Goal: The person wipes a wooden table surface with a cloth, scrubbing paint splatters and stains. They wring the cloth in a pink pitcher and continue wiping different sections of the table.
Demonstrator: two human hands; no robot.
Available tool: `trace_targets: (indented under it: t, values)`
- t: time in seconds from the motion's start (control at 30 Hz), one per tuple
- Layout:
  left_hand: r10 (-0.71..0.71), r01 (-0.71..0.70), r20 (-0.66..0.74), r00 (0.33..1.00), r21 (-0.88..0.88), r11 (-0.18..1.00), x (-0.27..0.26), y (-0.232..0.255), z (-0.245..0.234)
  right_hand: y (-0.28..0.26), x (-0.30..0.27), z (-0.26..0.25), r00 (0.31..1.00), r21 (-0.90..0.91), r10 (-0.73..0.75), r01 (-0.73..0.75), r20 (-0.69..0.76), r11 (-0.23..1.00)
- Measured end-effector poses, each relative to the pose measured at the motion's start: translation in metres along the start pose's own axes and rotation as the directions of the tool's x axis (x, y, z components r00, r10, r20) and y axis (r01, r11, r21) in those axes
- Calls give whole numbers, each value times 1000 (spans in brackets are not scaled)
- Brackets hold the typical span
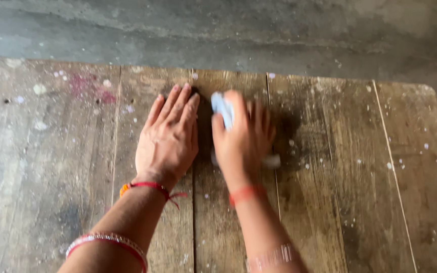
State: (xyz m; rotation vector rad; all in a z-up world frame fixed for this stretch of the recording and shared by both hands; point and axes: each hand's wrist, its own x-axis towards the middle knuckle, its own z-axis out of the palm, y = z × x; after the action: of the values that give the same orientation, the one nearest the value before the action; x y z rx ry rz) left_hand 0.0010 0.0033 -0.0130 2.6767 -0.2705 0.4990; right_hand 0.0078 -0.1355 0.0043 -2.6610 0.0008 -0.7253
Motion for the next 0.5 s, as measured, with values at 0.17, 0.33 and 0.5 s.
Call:
trace_targets:
  t: [0.17, 0.33, 0.5]
  values:
    - [19, -19, -9, 1000, 19, 1000, -6, -3, 3, 0, 7, 6, 1000, 75, -6, 5, 10, 997]
    - [22, -23, 15, 1000, 32, 999, 0, -3, 1, -9, -82, -53, 987, 75, -33, 21, 156, 997]
    - [-12, 12, 27, 1000, 3, 1000, -4, -5, -2, -30, -101, -66, 977, -50, 46, -37, 207, 998]
